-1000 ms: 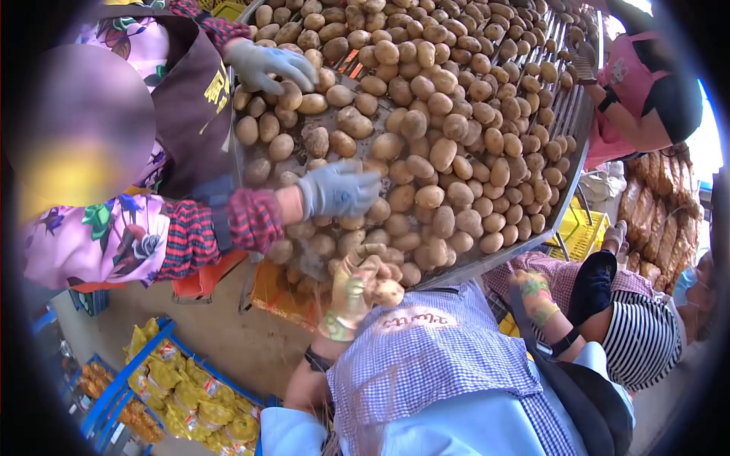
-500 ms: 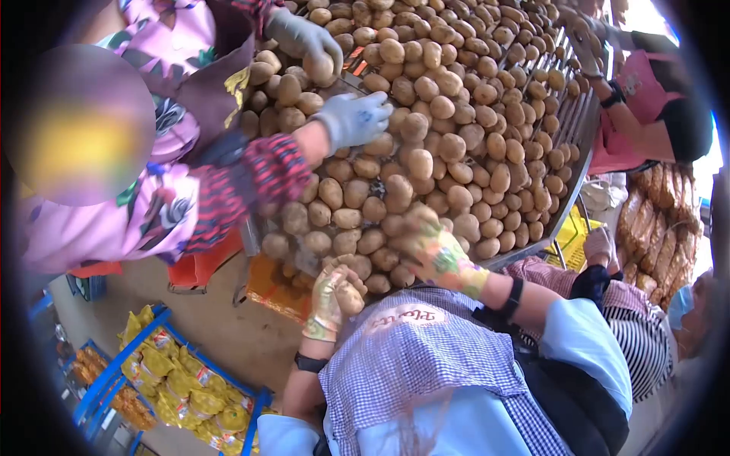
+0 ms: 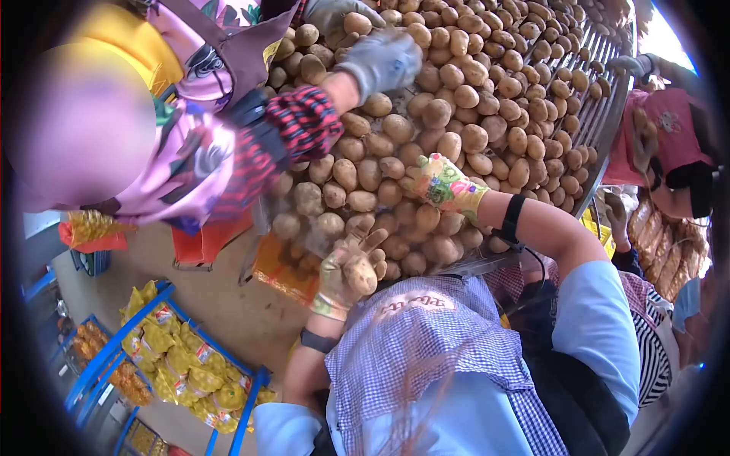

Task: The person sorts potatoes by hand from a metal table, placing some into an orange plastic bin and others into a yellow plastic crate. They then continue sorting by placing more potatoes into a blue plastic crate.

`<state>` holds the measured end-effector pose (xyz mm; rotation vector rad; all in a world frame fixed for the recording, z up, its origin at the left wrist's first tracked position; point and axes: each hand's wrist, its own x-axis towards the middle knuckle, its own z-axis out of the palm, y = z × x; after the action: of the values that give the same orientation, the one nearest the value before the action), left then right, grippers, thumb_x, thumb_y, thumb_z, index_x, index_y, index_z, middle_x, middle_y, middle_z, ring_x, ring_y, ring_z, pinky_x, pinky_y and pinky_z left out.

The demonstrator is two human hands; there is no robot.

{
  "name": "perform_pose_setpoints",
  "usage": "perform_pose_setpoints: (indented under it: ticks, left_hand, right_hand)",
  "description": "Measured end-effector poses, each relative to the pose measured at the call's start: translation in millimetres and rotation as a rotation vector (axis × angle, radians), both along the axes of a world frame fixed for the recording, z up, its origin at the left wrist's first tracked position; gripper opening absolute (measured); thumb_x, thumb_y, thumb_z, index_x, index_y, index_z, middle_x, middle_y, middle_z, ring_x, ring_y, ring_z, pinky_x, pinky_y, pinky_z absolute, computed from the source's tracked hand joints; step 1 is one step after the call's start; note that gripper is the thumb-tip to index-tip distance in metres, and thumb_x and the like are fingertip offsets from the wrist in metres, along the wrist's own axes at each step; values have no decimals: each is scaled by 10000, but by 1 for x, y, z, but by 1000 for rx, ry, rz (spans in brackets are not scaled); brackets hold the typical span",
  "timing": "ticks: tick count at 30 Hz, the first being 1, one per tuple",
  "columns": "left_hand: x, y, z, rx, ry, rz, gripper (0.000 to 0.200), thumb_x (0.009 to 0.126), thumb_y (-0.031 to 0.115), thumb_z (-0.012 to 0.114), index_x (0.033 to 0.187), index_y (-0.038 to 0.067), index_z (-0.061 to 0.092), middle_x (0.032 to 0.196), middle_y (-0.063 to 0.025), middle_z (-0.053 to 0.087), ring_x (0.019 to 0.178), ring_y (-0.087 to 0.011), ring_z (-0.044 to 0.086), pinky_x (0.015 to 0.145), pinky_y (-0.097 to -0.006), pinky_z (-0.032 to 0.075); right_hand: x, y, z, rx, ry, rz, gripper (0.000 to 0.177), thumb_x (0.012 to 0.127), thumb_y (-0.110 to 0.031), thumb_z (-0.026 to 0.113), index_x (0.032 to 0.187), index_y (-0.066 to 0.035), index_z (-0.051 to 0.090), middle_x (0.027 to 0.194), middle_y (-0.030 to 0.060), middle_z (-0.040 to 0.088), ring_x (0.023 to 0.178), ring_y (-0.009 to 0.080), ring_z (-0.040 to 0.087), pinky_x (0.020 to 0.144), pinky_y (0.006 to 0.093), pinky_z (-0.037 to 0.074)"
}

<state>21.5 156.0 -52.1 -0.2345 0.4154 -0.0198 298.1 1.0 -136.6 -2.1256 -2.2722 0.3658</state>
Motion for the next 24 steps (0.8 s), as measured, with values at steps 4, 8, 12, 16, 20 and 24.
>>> perform_pose_setpoints:
  ticks: [4,8,12,16,20,24]
  left_hand:
    - [7,1,-5,136,100,-86,642,943,239,625,1518,134,359,1385,-129,545,886,-218,667,761,-400,585]
    - [19,-3,9,397,158,-138,666,942,159,592,1548,129,318,1083,-51,605,821,-143,633,704,-326,577]
    - [30,7,41,650,104,-177,777,865,23,577,1571,113,266,1077,-26,571,743,-44,507,671,-190,509]
    - [30,10,57,864,124,-223,905,774,-52,694,1563,97,276,1305,-91,515,809,-45,522,716,-183,485]
    - [33,1,52,1144,152,-256,813,808,-67,675,1532,80,335,1247,-88,548,798,-46,553,663,-181,483]
    - [40,0,68,1381,155,-187,617,884,40,726,1438,50,455,1148,-66,595,751,-34,576,600,-175,491]
  right_hand:
    - [-11,34,75,-145,396,-340,548,663,-265,819,1167,-113,665,1068,154,664,961,389,628,835,461,522]
    - [-58,10,91,-158,1483,-828,676,847,-477,719,1310,-6,578,1179,84,654,1048,223,637,935,374,512]
    - [-82,4,108,-137,2306,-967,504,1042,-417,502,1322,-2,559,1253,70,622,1079,157,618,903,287,514]
    - [-77,11,123,-67,2261,-884,556,1013,-454,563,1336,-2,551,1258,70,629,1108,154,611,928,304,512]
    - [-97,12,122,82,1989,-777,781,869,-503,736,1409,11,503,1295,86,623,1186,170,585,1025,335,479]
    - [-107,18,134,131,2121,-828,810,801,-312,849,1429,41,479,1305,88,627,1212,183,580,1055,317,460]
